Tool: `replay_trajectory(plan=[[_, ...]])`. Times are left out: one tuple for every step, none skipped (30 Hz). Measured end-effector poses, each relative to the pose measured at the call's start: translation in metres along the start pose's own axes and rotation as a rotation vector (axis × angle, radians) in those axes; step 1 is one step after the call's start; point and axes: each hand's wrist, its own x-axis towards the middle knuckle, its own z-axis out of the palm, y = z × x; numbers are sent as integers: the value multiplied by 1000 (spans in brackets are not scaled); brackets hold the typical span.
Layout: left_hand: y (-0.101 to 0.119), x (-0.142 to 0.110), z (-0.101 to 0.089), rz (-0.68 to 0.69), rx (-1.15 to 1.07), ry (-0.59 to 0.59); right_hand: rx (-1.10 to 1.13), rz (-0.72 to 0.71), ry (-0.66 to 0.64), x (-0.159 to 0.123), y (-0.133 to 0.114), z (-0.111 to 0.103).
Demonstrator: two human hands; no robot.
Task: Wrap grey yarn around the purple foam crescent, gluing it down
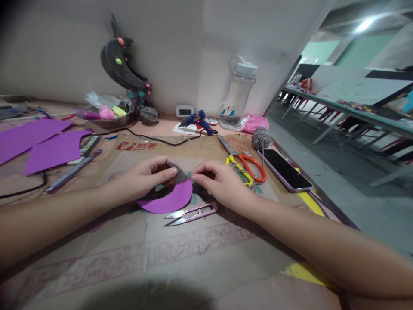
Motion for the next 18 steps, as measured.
replay_trajectory(plan=[[0,0,0,-4,2,-4,-13,-1,-1,0,-1,0],[0,0,0,-7,2,-9,-21,-4,-2,-1,-2,0],[0,0,0,-8,2,-13,-26,-9,-2,-1,-2,0],[0,0,0,-8,3,-17,-27,-11,-2,-1,-3,0],[0,0,0,-6,5,-20,-28,-11,0,-1,-3,0],[1,0,0,-6,8,-24,-28,-9,1,-1,-3,0],[1,0,0,-5,12,-27,-26,-8,1,-1,-2,0],[1,0,0,-7,16,-34,-22,-8,1,-1,-2,0],[1,0,-1,-8,19,-42,-17,-11,1,-1,-2,1],[1,0,-1,-9,21,-52,-12,-16,1,-1,-2,1],[1,0,-1,-12,24,-62,-7,-22,0,-2,-2,1],[1,0,-1,-15,26,-71,-4,-26,0,-2,-2,2],[1,0,-2,-17,26,-77,-3,-30,-1,-2,-2,2],[1,0,-2,-20,24,-78,-4,-30,-4,-1,-2,3],[1,0,-2,-23,21,-79,-4,-28,-6,-1,-1,3],[1,-1,-2,-26,19,-79,-2,-28,-6,0,0,3],[2,-1,-2,-28,17,-76,-1,-32,-8,1,1,2],[2,-1,-2,-30,16,-74,-2,-39,-13,2,2,1]])
